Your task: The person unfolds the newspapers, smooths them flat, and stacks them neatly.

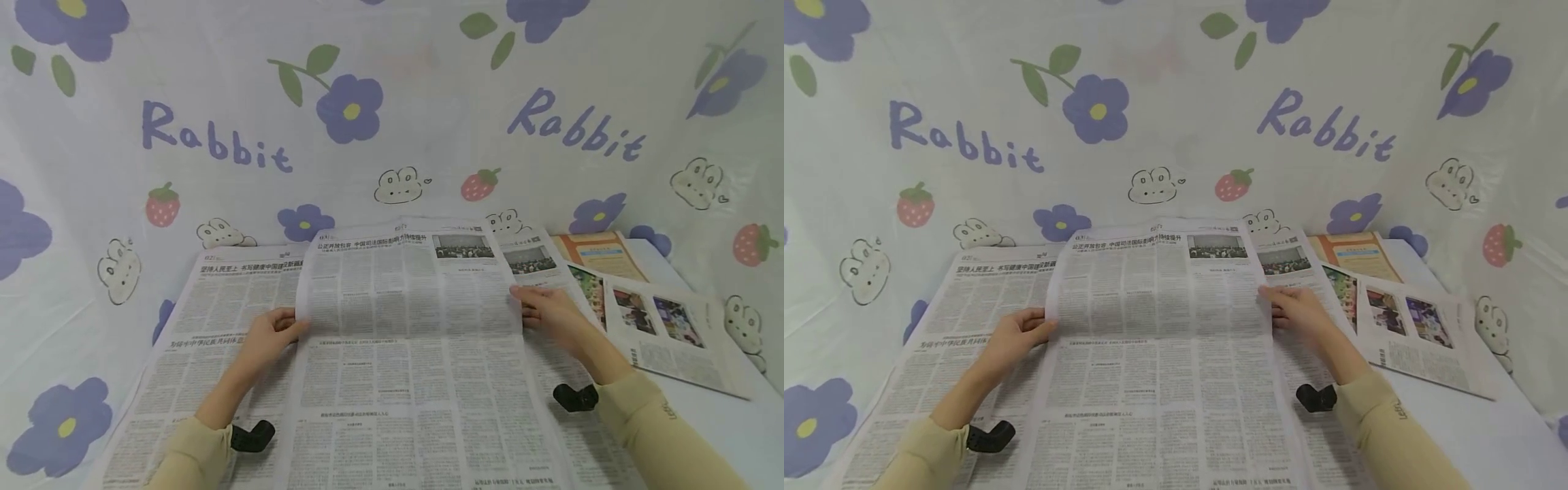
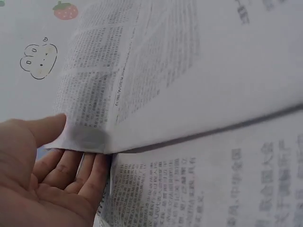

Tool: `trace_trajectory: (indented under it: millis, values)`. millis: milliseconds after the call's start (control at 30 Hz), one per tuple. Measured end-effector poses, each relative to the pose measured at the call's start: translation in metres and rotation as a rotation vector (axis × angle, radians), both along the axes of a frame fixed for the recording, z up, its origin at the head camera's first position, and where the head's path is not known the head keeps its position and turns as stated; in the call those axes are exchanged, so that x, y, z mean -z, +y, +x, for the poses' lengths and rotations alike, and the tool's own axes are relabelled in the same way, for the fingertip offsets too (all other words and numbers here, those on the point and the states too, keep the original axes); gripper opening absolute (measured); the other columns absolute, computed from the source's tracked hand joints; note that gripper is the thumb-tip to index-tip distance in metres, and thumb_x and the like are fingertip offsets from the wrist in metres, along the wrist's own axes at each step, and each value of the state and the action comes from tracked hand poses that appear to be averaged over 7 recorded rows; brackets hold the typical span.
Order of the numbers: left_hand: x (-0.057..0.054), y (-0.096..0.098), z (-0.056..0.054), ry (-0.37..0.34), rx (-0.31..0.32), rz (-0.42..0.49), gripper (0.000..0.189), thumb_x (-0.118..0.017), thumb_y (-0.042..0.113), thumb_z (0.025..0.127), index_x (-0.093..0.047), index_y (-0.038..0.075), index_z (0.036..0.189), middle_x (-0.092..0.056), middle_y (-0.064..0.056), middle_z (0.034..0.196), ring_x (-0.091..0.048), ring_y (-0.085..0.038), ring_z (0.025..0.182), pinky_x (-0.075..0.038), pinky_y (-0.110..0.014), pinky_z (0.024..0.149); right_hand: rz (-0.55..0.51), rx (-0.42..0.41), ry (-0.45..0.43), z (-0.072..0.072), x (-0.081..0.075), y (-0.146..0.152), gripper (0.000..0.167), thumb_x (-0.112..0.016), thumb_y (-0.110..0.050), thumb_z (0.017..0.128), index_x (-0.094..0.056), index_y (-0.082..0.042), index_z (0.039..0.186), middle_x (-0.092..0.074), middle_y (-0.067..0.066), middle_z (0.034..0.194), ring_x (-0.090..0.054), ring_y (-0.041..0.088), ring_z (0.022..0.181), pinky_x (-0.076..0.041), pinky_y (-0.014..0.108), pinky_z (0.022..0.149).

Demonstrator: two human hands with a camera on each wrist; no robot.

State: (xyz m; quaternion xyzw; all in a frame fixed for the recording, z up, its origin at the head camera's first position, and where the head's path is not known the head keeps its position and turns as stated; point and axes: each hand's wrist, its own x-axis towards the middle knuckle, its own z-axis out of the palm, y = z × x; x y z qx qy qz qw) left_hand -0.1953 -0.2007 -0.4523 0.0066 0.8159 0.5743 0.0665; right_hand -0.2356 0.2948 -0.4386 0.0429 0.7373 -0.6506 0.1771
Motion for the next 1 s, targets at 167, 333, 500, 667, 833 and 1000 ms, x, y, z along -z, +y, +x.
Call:
trace_trajectory:
  millis: [167, 333, 500, 667, 833, 1000]
  values:
    - [0.003, -0.002, -0.001, -0.065, -0.062, -0.02, 0.042, -0.064, 0.019, 0.098, -0.057, -0.009, 0.128, -0.069, -0.018, 0.107, -0.069, -0.024, 0.09, -0.056, -0.031, 0.075, 0.081, -0.029, 0.003, 0.008, 0.017, -0.001, 0.053, -0.07, -0.024, 0.095, -0.054, 0.011, 0.131, -0.065, 0.016, 0.119, -0.067, 0.018, 0.098, -0.055, 0.033, 0.08]
    - [0.007, -0.005, -0.005, -0.151, -0.099, -0.035, 0.05, -0.07, 0.021, 0.094, -0.056, -0.01, 0.13, -0.068, -0.017, 0.109, -0.069, -0.019, 0.086, -0.056, -0.029, 0.072, 0.165, 0.048, -0.013, 0.007, 0.024, -0.007, 0.039, -0.076, -0.018, 0.089, -0.066, 0.01, 0.115, -0.072, 0.005, 0.089, -0.069, 0.015, 0.077, -0.056, 0.03, 0.068]
    - [0.012, -0.007, -0.012, -0.193, -0.106, 0.005, 0.052, -0.074, 0.021, 0.091, -0.058, -0.011, 0.129, -0.067, -0.019, 0.112, -0.07, -0.016, 0.085, -0.057, -0.028, 0.073, 0.141, 0.1, -0.091, 0.004, 0.024, -0.008, 0.056, -0.076, -0.016, 0.089, -0.053, 0.013, 0.13, -0.071, 0.005, 0.093, -0.07, 0.015, 0.08, -0.057, 0.032, 0.071]
    - [0.013, -0.009, -0.018, -0.24, -0.077, 0.072, 0.054, -0.074, 0.019, 0.091, -0.055, -0.012, 0.131, -0.068, -0.017, 0.111, -0.07, -0.013, 0.083, -0.056, -0.026, 0.073, 0.112, 0.112, -0.114, 0.004, 0.023, -0.005, 0.067, -0.078, -0.018, 0.088, -0.046, 0.014, 0.137, -0.071, 0.004, 0.096, -0.07, 0.016, 0.083, -0.057, 0.032, 0.074]
    - [0.012, -0.012, -0.02, -0.26, -0.036, 0.095, 0.056, -0.073, 0.019, 0.092, -0.052, -0.013, 0.134, -0.067, -0.014, 0.112, -0.068, -0.011, 0.084, -0.056, -0.025, 0.074, 0.134, 0.1, -0.135, 0.004, 0.022, -0.002, 0.075, -0.079, -0.023, 0.086, -0.042, 0.013, 0.14, -0.07, 0.002, 0.096, -0.069, 0.015, 0.083, -0.056, 0.031, 0.073]
    - [0.012, -0.014, -0.019, -0.27, -0.028, 0.11, 0.055, -0.072, 0.017, 0.092, -0.051, -0.014, 0.133, -0.068, -0.015, 0.111, -0.069, -0.012, 0.085, -0.056, -0.025, 0.074, 0.129, 0.071, -0.147, 0.002, 0.021, -0.004, 0.074, -0.079, -0.022, 0.086, -0.042, 0.013, 0.14, -0.07, 0.003, 0.097, -0.069, 0.016, 0.083, -0.056, 0.033, 0.073]
